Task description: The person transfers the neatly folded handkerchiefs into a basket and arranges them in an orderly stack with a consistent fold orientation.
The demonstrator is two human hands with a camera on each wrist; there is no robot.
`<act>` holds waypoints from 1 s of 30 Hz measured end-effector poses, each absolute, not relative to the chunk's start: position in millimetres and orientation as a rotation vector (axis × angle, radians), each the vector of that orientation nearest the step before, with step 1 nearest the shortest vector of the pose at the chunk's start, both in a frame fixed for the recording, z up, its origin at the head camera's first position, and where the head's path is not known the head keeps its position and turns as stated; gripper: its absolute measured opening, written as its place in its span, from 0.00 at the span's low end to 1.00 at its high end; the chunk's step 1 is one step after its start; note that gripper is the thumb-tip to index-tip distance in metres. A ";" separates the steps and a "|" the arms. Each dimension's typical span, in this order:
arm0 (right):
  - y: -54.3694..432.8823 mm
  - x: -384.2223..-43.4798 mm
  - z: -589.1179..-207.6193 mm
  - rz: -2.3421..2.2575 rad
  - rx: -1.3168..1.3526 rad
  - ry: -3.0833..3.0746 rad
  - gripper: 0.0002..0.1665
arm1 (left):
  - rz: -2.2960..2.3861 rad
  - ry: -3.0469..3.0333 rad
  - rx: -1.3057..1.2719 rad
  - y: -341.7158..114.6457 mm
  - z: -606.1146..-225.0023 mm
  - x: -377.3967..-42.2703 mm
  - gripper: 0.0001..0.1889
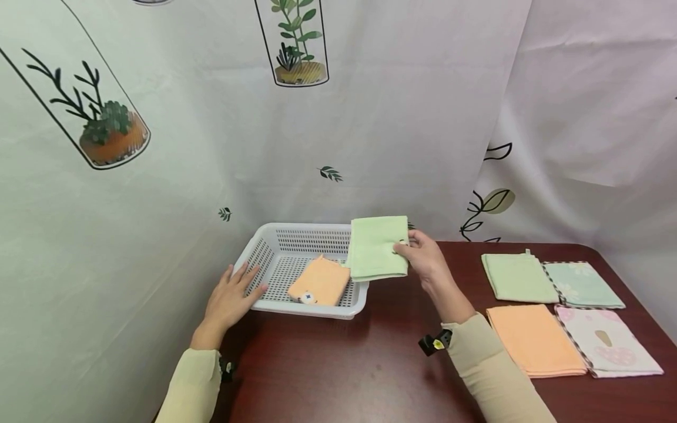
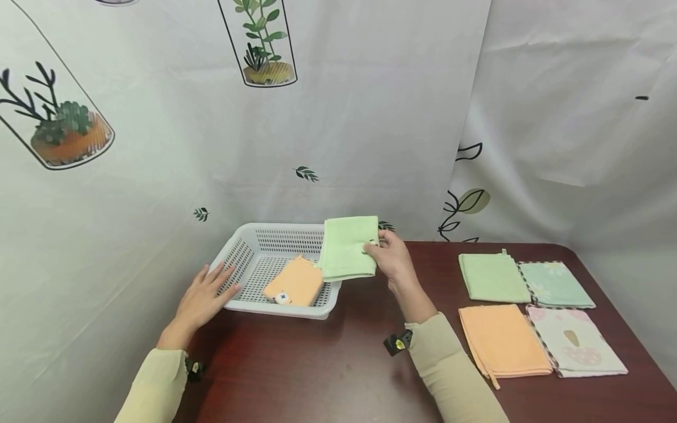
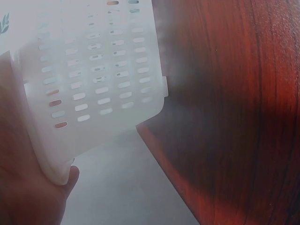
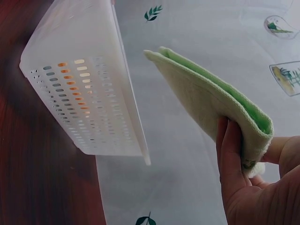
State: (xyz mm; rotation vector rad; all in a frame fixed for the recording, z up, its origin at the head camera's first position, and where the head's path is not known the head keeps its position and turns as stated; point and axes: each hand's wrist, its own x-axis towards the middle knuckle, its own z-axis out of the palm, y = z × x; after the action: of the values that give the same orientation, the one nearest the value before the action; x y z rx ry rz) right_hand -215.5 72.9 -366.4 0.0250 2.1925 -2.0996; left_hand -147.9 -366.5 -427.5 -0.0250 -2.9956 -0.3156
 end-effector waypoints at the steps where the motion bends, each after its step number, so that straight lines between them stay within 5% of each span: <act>1: 72.4 -215.4 -366.5 -2.103 0.029 2.187 0.23 | -0.314 -2.996 -0.026 -366.6 -427.6 -148.1 0.41; 30: 52.2 -217.2 -374.6 -2.215 0.058 2.005 0.25 | -0.324 -2.985 -0.027 -365.1 -427.1 -147.4 0.41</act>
State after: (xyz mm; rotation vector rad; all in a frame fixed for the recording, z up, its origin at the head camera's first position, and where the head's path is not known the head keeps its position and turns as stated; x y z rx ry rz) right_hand -217.2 52.2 -374.6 0.0580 2.0054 -2.2149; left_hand -147.4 -365.1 -427.1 -0.0271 -2.9850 -0.3245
